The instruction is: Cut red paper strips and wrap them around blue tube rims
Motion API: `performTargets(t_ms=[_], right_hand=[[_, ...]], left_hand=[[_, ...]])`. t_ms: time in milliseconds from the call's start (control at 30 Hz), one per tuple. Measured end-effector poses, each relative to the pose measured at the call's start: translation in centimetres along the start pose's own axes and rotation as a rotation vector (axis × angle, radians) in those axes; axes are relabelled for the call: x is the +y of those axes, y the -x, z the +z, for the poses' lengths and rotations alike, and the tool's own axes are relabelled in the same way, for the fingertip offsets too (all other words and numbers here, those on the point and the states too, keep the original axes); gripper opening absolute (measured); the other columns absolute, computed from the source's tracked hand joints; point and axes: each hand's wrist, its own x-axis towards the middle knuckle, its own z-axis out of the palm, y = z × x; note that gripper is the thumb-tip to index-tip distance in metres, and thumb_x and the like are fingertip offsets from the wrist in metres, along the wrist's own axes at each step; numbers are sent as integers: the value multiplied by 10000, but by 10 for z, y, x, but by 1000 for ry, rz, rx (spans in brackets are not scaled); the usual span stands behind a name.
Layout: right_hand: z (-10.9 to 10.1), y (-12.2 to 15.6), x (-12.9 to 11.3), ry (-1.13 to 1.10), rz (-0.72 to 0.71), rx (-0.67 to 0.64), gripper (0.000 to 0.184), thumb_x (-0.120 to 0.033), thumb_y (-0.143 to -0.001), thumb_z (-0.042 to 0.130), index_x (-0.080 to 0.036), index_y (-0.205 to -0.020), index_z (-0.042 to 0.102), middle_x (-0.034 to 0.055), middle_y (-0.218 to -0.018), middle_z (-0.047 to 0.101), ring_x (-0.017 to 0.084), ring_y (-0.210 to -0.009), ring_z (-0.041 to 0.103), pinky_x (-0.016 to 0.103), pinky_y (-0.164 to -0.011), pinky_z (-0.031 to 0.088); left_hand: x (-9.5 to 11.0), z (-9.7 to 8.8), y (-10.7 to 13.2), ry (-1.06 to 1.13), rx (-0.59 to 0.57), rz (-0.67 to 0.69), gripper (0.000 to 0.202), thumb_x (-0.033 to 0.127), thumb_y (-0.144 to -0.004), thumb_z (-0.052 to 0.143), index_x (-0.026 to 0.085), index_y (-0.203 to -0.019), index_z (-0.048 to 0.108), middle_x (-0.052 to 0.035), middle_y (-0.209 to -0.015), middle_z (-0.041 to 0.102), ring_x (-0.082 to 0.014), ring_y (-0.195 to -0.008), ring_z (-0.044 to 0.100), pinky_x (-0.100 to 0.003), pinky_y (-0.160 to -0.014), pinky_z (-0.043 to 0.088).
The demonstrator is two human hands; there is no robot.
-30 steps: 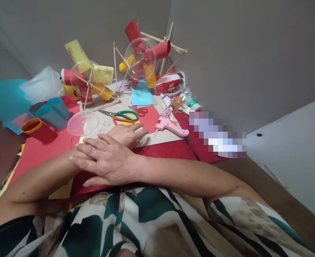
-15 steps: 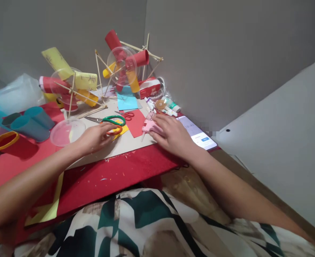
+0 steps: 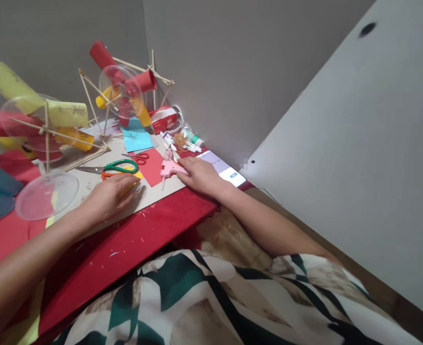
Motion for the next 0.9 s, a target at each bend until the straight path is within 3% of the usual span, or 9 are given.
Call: performTargets(t_ms=[133, 233, 333, 400, 467, 533, 633, 767, 900], right_hand=[[0, 0, 2, -164, 39, 107, 471, -343, -950, 574, -127, -1368, 582, 186, -1368, 641, 313, -1222, 618, 465, -1024, 488], [-12, -2, -2, -293, 60, 210, 496, -396, -967, 544, -151, -1398, 539, 150, -1406, 624, 250, -1261, 607, 417, -1054, 497], [-31, -6, -11, -727, 85, 321, 524, -486, -975, 483, -219, -1426, 471, 95, -1307, 675, 163, -952, 690, 315, -793, 585], [-39, -9, -18, -1182, 63, 389, 514, -538, -899, 584, -255, -1324, 525, 52, -1232, 692, 102, -737, 637, 244, -625, 554], [-39, -12, -26, -1441, 57, 373, 511, -518, -750, 762, -238, -1140, 589, 21, -1114, 706, 62, -630, 567, 192, -521, 503], [-30, -15, -35, -1487, 130, 227, 490, -475, -690, 825, -216, -1039, 599, -8, -927, 700, 45, -535, 501, 170, -430, 438], [-10, -19, -45, -1403, 196, 37, 337, -432, -774, 758, -190, -951, 603, -25, -809, 662, 33, -476, 473, 158, -407, 429], [4, -29, -55, -1334, 172, -65, 202, -344, -844, 702, -169, -884, 610, -1, -766, 652, 43, -477, 504, 148, -377, 376], [3, -42, -56, -1224, 109, -101, 190, -353, -887, 667, -172, -903, 613, -8, -740, 624, 64, -515, 508, 164, -414, 385]], left_hand=[[3, 8, -14, -65, -14, 140, 378, 395, -955, 472, 190, -1197, 678, -148, -1252, 698, -341, -1240, 599, -502, -1078, 484], [12, 16, -25, -113, -106, 120, 517, 439, -956, 485, 139, -1366, 582, -187, -1445, 581, -400, -1426, 438, -581, -1164, 381], [19, 24, -36, -157, -235, 63, 642, 495, -986, 432, 94, -1487, 466, -209, -1559, 460, -413, -1497, 335, -612, -1201, 301], [21, 28, -41, -178, -296, 46, 673, 494, -1004, 396, 69, -1526, 408, -208, -1583, 425, -397, -1512, 316, -606, -1220, 266], [22, 30, -43, -200, -323, 48, 684, 498, -1015, 377, 62, -1541, 383, -199, -1594, 411, -383, -1510, 326, -600, -1225, 256], [21, 29, -43, -231, -324, 64, 682, 516, -1021, 362, 68, -1534, 397, -186, -1586, 430, -374, -1500, 349, -589, -1222, 270], [19, 28, -39, -286, -322, 88, 665, 526, -1027, 351, 75, -1505, 447, -179, -1568, 461, -371, -1485, 374, -575, -1217, 288], [12, 33, -32, -303, -281, 115, 652, 516, -1029, 358, 86, -1512, 442, -192, -1595, 413, -374, -1476, 394, -567, -1215, 300], [8, 39, -29, -280, -185, 155, 622, 504, -1024, 378, 74, -1454, 509, -220, -1527, 497, -391, -1432, 449, -572, -1179, 355]])
